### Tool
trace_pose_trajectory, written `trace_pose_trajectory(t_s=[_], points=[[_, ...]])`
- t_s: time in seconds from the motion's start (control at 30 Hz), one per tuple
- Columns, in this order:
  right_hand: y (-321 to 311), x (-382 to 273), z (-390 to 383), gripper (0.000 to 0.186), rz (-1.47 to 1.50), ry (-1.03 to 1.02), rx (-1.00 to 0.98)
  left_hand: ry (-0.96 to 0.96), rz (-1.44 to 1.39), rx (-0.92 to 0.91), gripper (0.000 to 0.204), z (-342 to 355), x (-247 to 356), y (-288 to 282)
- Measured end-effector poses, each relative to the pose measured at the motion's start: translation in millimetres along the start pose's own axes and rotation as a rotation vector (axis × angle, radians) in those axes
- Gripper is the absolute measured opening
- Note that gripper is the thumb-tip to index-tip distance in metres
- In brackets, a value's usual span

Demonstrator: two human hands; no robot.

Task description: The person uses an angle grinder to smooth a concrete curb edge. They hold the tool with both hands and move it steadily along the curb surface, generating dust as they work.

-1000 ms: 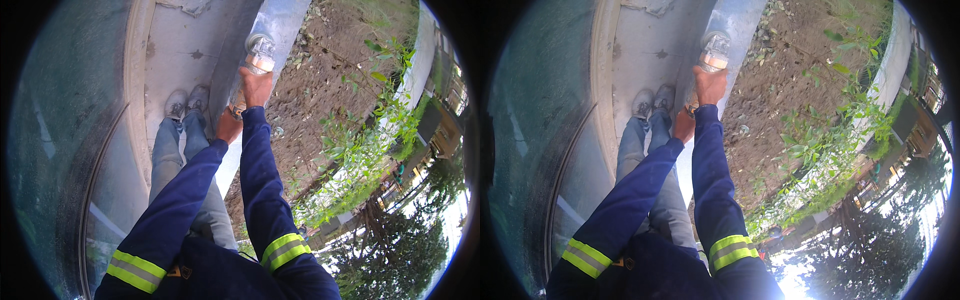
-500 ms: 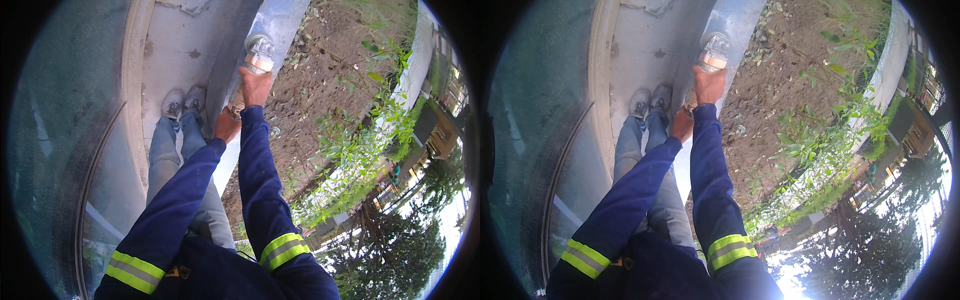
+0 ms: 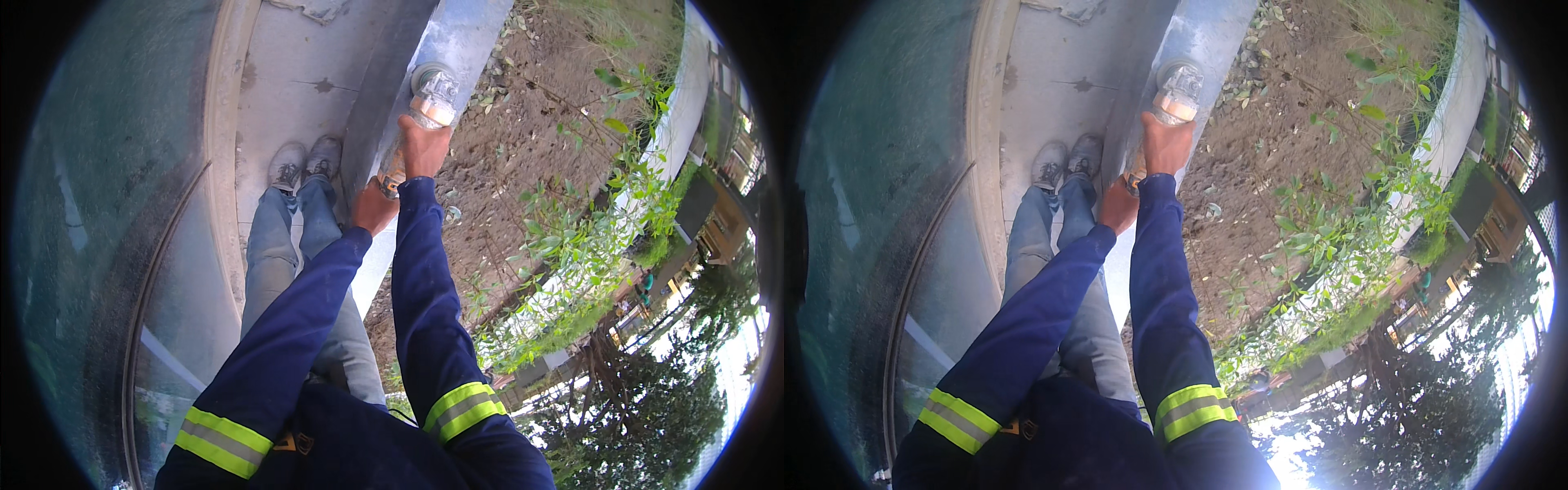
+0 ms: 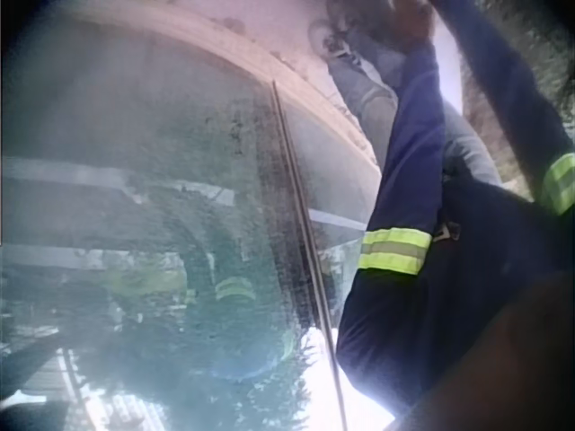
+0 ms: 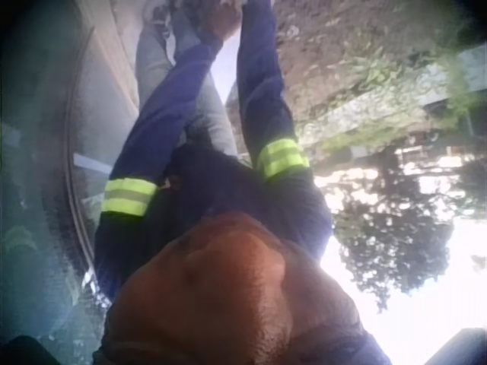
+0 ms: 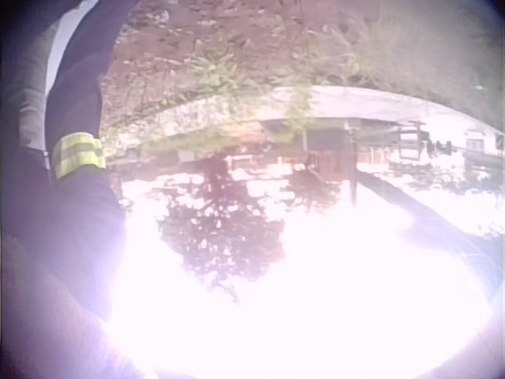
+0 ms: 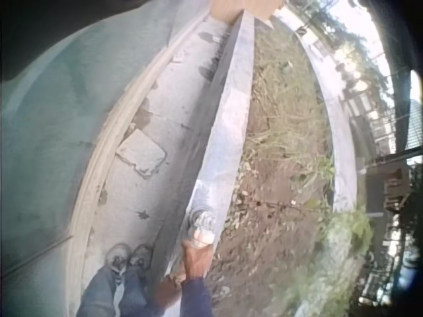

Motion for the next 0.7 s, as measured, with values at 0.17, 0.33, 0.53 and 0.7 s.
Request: trace_pose_trajectory(t_s=[0.17, 0.33, 0.53, 0.7], points=[[6, 17, -17, 0.077, 0.031, 0.003, -0.055, -0.009, -0.182, -0.001, 0.053, -19, -9, -2], [14, 18, -30, 0.076, -0.013, 0.009, -0.088, -0.023, -0.178, 0.012, 0.054, -25, -19, -8], [13, 22, -14, 0.08, 0.078, -0.018, -0.036, -0.006, -0.038, -0.042, 0.052, -13, -17, -6], [6, 39, -12, 0.076, 0.057, 0.017, -0.009, -0.032, 0.031, -0.074, 0.052, -16, -25, 2]])
Point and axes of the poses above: each hand's wrist, its own z-axis towards the middle knuckle, its own y-axis out of the palm, x = y × z, the point moved 7 cm from there along z, towards the middle knuckle
